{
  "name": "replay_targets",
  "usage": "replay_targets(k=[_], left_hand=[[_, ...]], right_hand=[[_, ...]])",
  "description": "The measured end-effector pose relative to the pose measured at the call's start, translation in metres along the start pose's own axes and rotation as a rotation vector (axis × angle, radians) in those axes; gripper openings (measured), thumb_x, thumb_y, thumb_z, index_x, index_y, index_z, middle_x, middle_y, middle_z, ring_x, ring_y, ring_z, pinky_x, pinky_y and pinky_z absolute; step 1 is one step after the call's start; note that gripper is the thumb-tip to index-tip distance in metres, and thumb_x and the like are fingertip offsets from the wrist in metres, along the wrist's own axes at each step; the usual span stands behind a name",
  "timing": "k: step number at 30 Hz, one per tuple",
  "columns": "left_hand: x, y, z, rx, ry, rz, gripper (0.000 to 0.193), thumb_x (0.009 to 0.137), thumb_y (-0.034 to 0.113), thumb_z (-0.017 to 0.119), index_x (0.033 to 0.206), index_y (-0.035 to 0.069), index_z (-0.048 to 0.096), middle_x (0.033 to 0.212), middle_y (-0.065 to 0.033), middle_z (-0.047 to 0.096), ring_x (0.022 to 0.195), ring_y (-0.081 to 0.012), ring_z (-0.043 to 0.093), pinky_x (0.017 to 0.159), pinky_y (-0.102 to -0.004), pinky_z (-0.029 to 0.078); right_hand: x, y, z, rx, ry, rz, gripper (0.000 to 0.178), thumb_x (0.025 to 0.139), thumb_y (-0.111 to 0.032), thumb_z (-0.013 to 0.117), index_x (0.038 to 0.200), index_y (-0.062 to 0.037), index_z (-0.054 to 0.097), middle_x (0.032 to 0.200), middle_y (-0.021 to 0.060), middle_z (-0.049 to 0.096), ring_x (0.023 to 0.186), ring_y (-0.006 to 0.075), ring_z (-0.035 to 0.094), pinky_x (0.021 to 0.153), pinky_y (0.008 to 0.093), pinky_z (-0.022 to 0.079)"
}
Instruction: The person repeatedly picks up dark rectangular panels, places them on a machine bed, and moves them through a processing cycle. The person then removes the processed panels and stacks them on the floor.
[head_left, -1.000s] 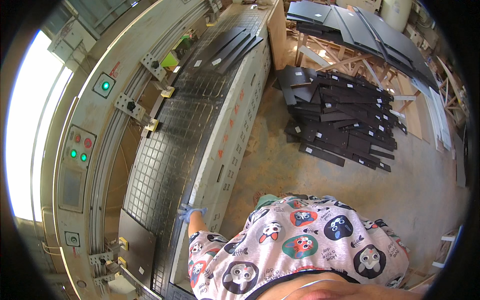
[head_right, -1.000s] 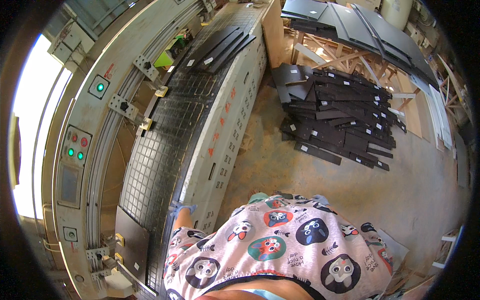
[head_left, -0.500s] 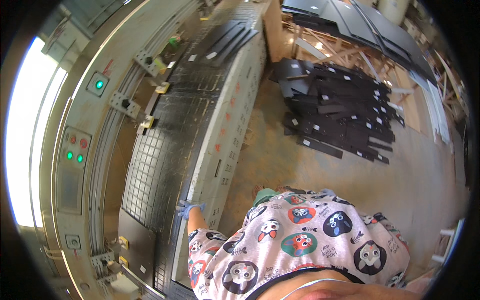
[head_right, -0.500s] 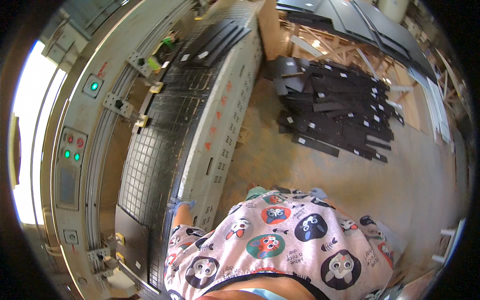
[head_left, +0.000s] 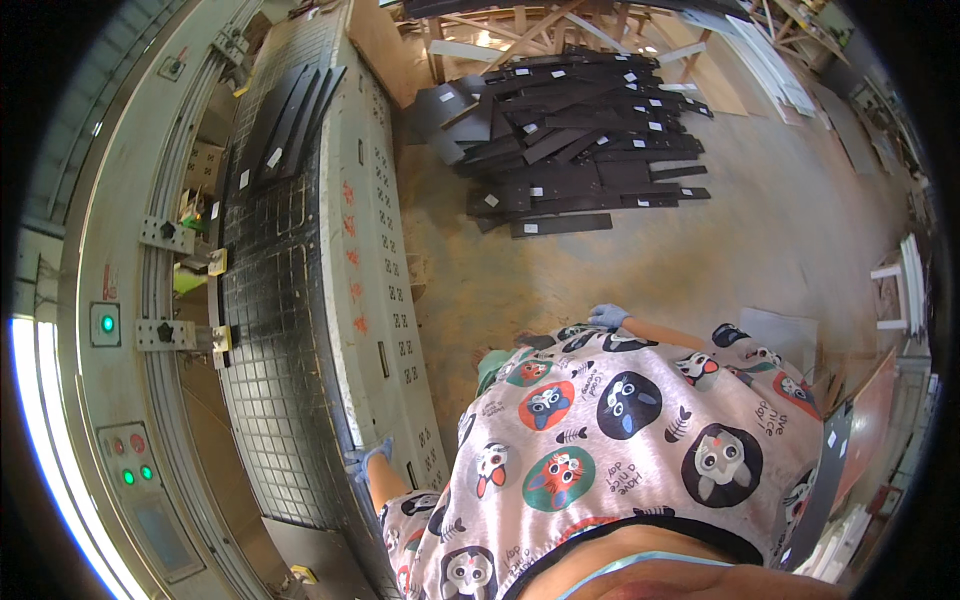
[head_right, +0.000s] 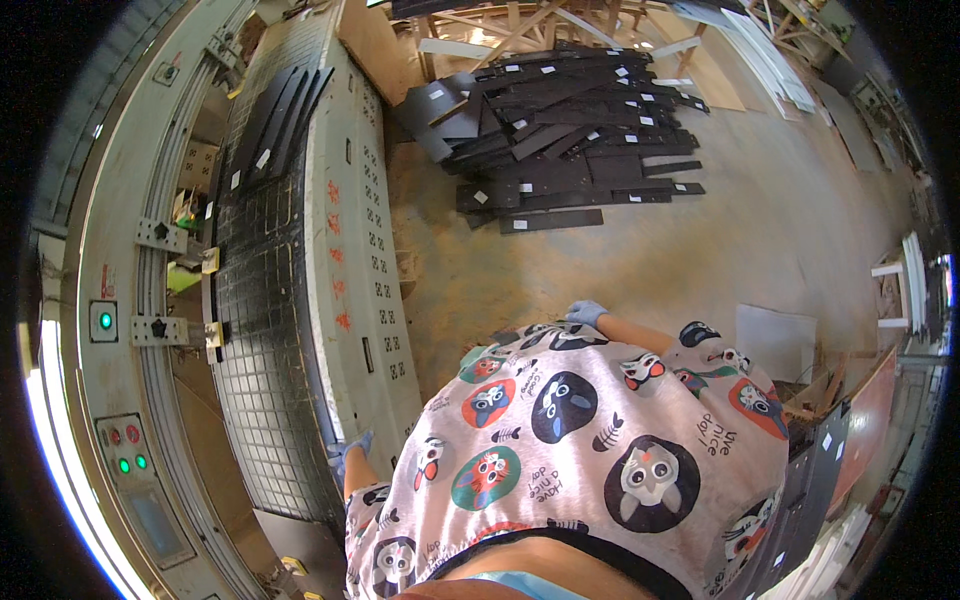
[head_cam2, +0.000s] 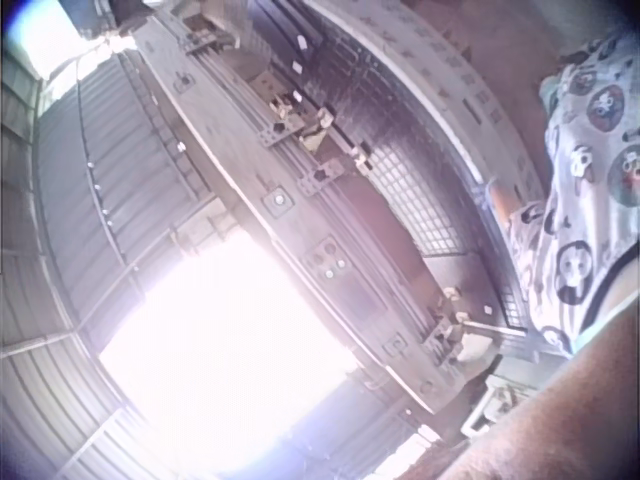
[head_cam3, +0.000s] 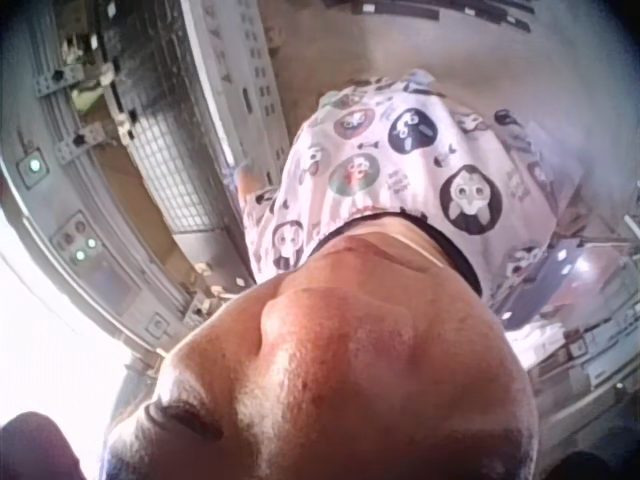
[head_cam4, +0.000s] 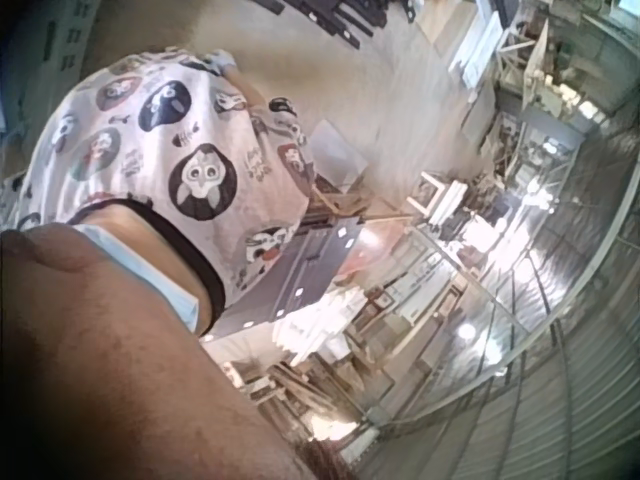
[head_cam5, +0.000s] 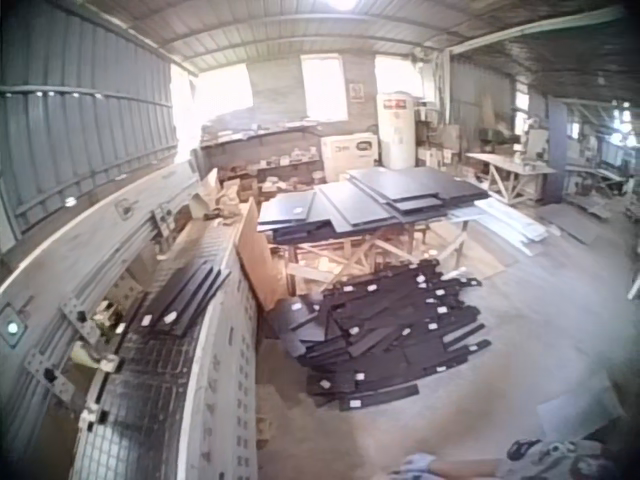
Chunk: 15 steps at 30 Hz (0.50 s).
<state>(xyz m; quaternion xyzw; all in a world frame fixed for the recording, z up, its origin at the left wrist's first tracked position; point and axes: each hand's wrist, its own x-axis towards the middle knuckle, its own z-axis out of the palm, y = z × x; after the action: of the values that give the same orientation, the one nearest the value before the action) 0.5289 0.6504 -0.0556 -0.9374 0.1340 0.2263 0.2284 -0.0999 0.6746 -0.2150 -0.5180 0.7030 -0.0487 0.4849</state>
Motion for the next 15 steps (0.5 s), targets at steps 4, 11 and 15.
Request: replay_targets(k=[4,11,15], left_hand=[[0.006,-0.006,0.002,0.005,0.018,0.030,0.132,0.057,0.065,0.072,0.142,0.021,-0.019,0.150,-0.0189,-0.005,0.137,-0.0420,0.002,0.103,-0.0591,0.027],[0.006,0.007,0.005,0.015,0.048,0.058,0.131,0.057,0.063,0.073,0.142,0.021,-0.017,0.150,-0.0184,-0.006,0.137,-0.0418,0.002,0.104,-0.0573,0.027],[0.008,0.008,0.011,0.016,0.056,0.067,0.130,0.058,0.062,0.073,0.142,0.020,-0.016,0.150,-0.0181,-0.006,0.137,-0.0416,0.002,0.104,-0.0563,0.027]], right_hand=[[-0.008,-0.010,0.016,-0.028,0.002,0.006,0.044,0.080,-0.045,0.057,0.106,-0.0089,0.064,0.110,0.0121,0.062,0.103,0.0280,0.058,0.090,0.0362,0.044],[-0.010,-0.012,0.005,-0.001,0.014,0.044,0.046,0.078,-0.047,0.058,0.106,-0.0107,0.065,0.111,0.0115,0.062,0.103,0.0287,0.058,0.090,0.0367,0.044],[-0.011,-0.018,0.001,-0.003,0.018,0.050,0.047,0.078,-0.047,0.058,0.106,-0.0110,0.065,0.109,0.0124,0.063,0.102,0.0295,0.059,0.090,0.0372,0.045]])
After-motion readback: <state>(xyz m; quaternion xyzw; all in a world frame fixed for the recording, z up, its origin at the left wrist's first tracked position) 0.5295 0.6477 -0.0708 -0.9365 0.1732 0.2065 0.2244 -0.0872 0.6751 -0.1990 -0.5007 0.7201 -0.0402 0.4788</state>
